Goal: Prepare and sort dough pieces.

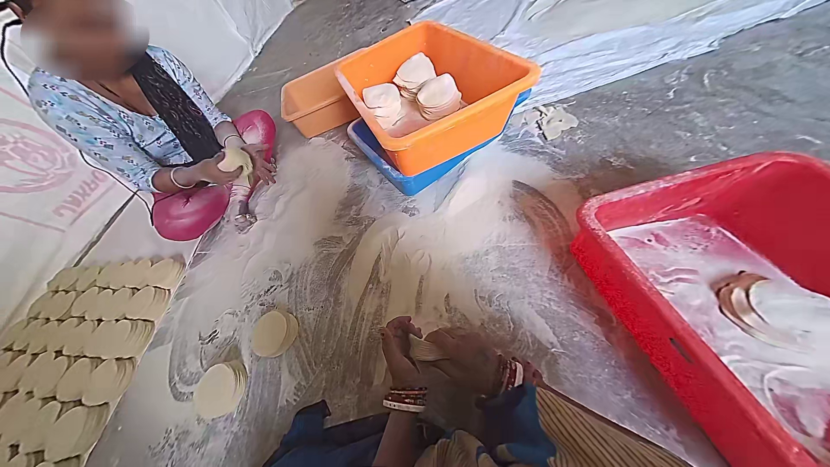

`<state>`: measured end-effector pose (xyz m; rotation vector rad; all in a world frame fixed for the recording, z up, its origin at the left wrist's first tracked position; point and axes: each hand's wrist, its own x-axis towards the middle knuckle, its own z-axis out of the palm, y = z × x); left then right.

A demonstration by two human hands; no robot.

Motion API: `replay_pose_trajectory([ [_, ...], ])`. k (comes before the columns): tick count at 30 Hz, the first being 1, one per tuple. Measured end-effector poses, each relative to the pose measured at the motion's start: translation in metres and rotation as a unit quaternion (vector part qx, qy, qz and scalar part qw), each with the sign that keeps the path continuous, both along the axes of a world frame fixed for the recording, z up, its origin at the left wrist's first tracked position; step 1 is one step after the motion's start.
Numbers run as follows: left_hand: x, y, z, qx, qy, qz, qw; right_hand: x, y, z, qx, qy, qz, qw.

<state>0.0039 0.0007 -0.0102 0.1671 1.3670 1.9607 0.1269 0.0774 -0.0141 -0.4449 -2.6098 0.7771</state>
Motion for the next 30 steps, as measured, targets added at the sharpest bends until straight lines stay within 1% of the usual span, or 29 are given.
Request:
replay_pose_trajectory([
  [1,-0.001,-0.001,0.002,-0.005,0.001,0.004,1.000,-0.002,-0.002,0.006,0.009,0.054,-0.025,0.998],
  [2,-0.001,0.000,0.004,-0.011,-0.001,0.008,1.000,-0.003,-0.002,0.003,0.021,0.084,-0.041,0.995],
  [3,-0.001,0.002,0.005,-0.014,-0.005,0.011,1.000,-0.003,-0.001,0.002,0.024,0.076,-0.042,0.996],
  [6,0.001,0.007,-0.001,0.002,-0.004,0.002,1.000,-0.004,0.007,0.008,-0.045,-0.085,0.032,0.995],
  [7,0.000,0.008,-0.002,0.007,0.004,-0.004,1.000,-0.003,0.008,0.001,-0.042,-0.095,0.037,0.994],
  [8,-0.002,0.006,-0.001,0.010,0.005,-0.007,1.000,0.002,0.006,-0.014,-0.020,-0.091,0.020,0.995],
  [9,-0.003,0.003,0.000,0.009,0.001,-0.006,1.000,0.012,0.001,-0.043,0.007,-0.086,-0.010,0.996],
  [10,-0.003,0.001,0.001,0.006,-0.007,-0.001,1.000,0.028,-0.004,-0.092,0.041,-0.058,-0.046,0.996],
  [11,-0.002,0.001,0.003,0.003,-0.016,0.003,1.000,0.043,-0.006,-0.156,0.081,0.029,-0.079,0.993],
  [12,0.001,0.002,0.004,-0.002,-0.022,0.005,1.000,0.048,-0.004,-0.198,0.122,0.092,-0.087,0.984],
  [13,0.003,0.004,0.004,-0.004,-0.022,0.006,1.000,0.044,-0.002,-0.204,0.149,0.123,-0.077,0.978],
  [14,0.004,0.005,0.002,-0.003,-0.024,0.005,1.000,0.032,0.000,-0.172,0.168,0.117,-0.062,0.977],
  [15,0.004,0.007,-0.001,0.000,-0.019,0.003,1.000,0.021,0.001,-0.101,0.143,0.011,-0.026,0.989],
  [16,0.003,0.007,-0.002,0.000,-0.013,-0.002,1.000,0.008,0.001,-0.048,0.084,-0.028,-0.004,0.996],
  [17,0.001,0.006,-0.003,-0.002,-0.008,-0.003,1.000,0.003,0.000,-0.026,0.040,-0.039,-0.010,0.998],
  [18,-0.001,0.004,-0.002,-0.005,-0.009,-0.001,1.000,0.009,-0.003,-0.033,0.023,-0.058,-0.028,0.998],
  [19,-0.002,0.002,0.001,-0.009,-0.012,0.001,1.000,0.022,-0.005,-0.068,0.036,-0.070,-0.047,0.996],
  [20,-0.001,0.003,0.003,-0.013,-0.017,0.006,1.000,0.034,-0.001,-0.156,0.123,0.108,-0.073,0.984],
  [21,0.001,0.004,0.004,-0.013,-0.022,0.009,1.000,0.046,0.001,-0.199,0.132,0.101,-0.071,0.984],
  [22,0.002,0.006,0.004,-0.011,-0.024,0.010,1.000,0.050,0.003,-0.217,0.136,0.065,-0.062,0.987],
  [23,0.004,0.007,0.002,-0.009,-0.026,0.009,1.000,0.043,0.006,-0.219,0.155,0.083,-0.055,0.983],
  [24,0.005,0.008,0.001,-0.004,-0.026,0.005,1.000,0.029,0.009,-0.194,0.178,0.118,-0.051,0.976],
  [25,0.004,0.008,0.000,0.001,-0.019,0.000,1.000,0.018,0.010,-0.120,0.136,0.024,-0.021,0.990],
  [26,0.003,0.007,-0.001,0.006,-0.013,-0.004,1.000,0.008,0.008,-0.054,0.076,-0.001,-0.004,0.997],
  [27,0.001,0.004,-0.001,0.014,-0.011,-0.007,1.000,0.002,0.004,-0.013,0.035,0.020,-0.009,0.999],
  [28,0.000,0.003,-0.001,0.022,-0.012,-0.010,1.000,0.000,0.001,0.003,0.029,0.063,-0.026,0.997],
  [29,0.000,0.003,-0.001,0.026,-0.018,-0.007,0.999,-0.001,0.001,0.005,0.035,0.087,-0.040,0.995],
  [30,0.002,0.005,0.000,0.024,-0.021,-0.003,1.000,-0.001,0.002,0.003,0.036,0.077,-0.040,0.996],
])
